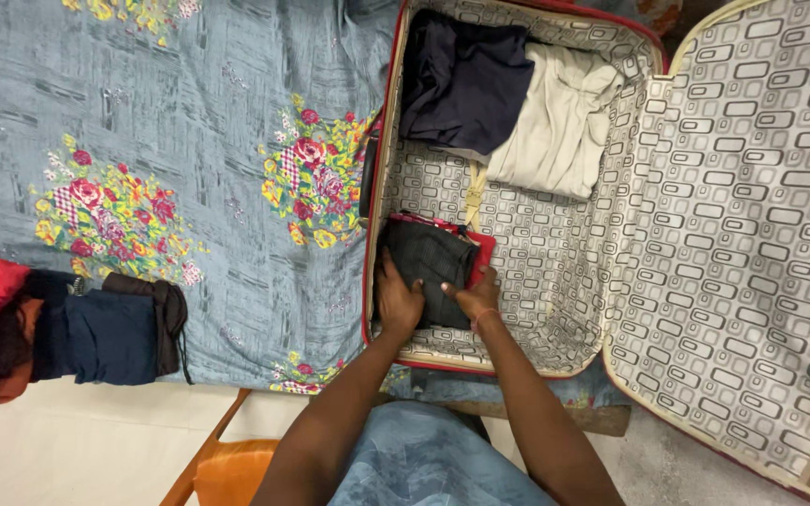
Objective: The person picks up various folded and unfolded clothing items from a bed and places them into an open suitcase, arranging them to fit.
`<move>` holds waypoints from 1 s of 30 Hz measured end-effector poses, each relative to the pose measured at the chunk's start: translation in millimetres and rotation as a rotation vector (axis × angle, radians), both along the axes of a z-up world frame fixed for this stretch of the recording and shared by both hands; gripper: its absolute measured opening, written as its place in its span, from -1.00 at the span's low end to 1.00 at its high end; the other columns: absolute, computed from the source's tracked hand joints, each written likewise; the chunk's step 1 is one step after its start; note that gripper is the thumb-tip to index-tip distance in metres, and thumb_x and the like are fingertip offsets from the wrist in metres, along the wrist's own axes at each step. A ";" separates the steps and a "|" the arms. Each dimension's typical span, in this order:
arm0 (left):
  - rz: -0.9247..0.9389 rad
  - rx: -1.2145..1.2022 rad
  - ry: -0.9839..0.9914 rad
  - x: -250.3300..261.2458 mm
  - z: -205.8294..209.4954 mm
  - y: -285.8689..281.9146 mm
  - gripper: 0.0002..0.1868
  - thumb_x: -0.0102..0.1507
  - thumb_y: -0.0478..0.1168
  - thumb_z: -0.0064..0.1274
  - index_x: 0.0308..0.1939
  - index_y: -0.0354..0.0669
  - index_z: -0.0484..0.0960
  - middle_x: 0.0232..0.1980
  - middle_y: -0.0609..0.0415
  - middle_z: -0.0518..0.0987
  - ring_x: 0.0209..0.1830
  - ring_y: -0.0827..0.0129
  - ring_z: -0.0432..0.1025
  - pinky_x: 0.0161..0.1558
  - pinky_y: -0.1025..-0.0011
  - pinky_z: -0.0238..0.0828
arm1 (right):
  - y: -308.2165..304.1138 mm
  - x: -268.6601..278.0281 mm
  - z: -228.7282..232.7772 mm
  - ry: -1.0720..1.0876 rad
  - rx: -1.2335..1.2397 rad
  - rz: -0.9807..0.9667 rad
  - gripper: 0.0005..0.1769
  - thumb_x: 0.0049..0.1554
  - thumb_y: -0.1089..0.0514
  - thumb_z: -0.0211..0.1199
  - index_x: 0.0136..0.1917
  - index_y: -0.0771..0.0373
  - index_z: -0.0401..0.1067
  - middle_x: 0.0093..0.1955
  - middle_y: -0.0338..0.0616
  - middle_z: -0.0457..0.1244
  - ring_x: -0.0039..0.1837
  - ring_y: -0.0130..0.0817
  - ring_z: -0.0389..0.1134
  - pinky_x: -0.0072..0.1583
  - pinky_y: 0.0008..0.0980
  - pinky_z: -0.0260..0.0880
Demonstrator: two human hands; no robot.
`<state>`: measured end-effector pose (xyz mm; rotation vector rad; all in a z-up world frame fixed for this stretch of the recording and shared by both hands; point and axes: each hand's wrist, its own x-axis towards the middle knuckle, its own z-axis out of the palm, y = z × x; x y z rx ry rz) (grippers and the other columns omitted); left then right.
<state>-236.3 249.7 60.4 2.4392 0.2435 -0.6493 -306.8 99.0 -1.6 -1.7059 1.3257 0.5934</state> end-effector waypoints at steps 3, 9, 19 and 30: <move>0.069 0.002 0.095 1.9 -17.5 -0.4 0.15 0.10 -0.17 0.34 0.61 -0.16 -0.10 0.43 -0.43 0.30 0.42 -0.27 0.23 0.41 0.03 0.15 | 0.3 3.9 16.4 0.051 -0.006 0.020 0.22 -0.23 0.00 0.72 0.49 0.19 0.02 0.37 0.29 0.16 0.40 0.15 0.22 0.35 -0.09 0.31; 0.100 -0.339 -0.022 -6.4 -47.0 19.4 0.10 0.00 -0.18 0.49 0.44 -0.40 0.09 0.38 -0.43 0.36 0.37 -0.17 0.30 0.34 0.07 0.21 | 20.2 -4.8 34.4 -0.014 -0.009 -0.046 0.15 -0.21 0.05 0.66 0.46 0.27 0.03 0.34 0.27 0.22 0.36 0.11 0.30 0.35 -0.15 0.33; 0.035 -0.241 0.204 18.9 53.5 14.2 -0.31 0.14 -0.11 0.20 0.32 -0.30 0.44 0.12 -0.36 0.60 0.14 -0.18 0.50 0.17 0.12 0.41 | -16.9 -18.3 35.6 -0.169 0.567 -0.113 -0.46 -0.08 0.28 0.40 0.19 0.45 0.47 0.04 0.05 0.43 0.04 -0.18 0.46 0.11 -0.31 0.44; -0.117 -0.448 -0.069 91.8 74.1 -13.8 -0.34 0.16 -0.13 0.17 0.31 -0.35 0.45 0.14 -0.39 0.60 0.14 -0.12 0.55 0.17 0.20 0.44 | -53.9 34.2 81.8 -0.517 0.772 -0.232 -0.04 0.07 0.21 0.40 0.56 0.31 -0.08 0.48 -0.01 0.17 0.44 -0.28 0.24 0.40 -0.37 0.24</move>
